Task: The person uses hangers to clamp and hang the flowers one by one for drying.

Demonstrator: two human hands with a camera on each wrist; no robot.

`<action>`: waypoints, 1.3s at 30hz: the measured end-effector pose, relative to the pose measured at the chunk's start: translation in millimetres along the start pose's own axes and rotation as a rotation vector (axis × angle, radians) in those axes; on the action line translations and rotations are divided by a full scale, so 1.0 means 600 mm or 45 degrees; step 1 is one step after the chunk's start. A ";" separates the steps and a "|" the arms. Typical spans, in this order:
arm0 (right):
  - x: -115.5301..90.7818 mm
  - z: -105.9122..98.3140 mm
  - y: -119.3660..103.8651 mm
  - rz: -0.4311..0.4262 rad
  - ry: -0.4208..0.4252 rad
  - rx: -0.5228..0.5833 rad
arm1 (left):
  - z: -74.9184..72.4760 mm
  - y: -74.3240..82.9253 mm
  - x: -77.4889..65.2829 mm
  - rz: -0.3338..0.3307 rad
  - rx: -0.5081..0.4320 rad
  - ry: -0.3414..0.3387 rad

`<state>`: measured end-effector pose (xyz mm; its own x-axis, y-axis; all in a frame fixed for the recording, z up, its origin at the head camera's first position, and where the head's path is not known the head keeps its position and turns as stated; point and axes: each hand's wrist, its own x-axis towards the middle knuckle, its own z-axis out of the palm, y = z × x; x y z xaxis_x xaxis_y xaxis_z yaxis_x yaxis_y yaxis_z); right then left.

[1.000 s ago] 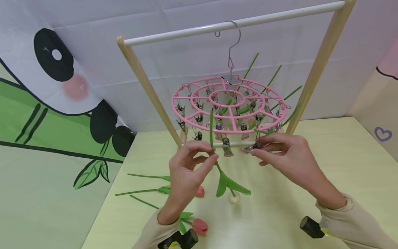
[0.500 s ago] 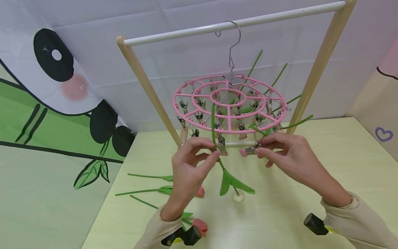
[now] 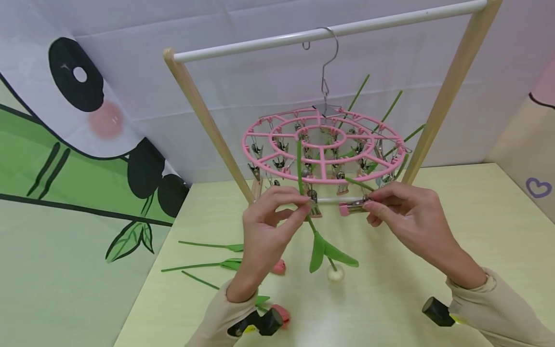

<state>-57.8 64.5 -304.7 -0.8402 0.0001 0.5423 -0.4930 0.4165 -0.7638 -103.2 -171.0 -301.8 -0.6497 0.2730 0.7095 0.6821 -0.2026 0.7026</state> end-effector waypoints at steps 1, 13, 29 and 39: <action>-0.001 0.000 0.001 -0.016 0.013 0.014 | 0.001 0.000 0.000 -0.002 0.004 0.000; 0.000 0.000 0.006 -0.097 0.029 0.098 | 0.016 0.006 0.010 0.007 0.088 0.013; 0.001 0.005 0.013 -0.155 -0.030 0.216 | 0.042 0.001 0.019 0.061 0.127 0.021; 0.002 0.004 0.018 -0.225 -0.065 0.159 | 0.056 -0.001 0.017 0.107 0.149 0.029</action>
<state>-64.6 66.8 -313.2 -0.7470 -0.1099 0.6557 -0.6551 0.2900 -0.6977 -98.9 -136.7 -296.7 -0.5950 0.2379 0.7677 0.7683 -0.1123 0.6302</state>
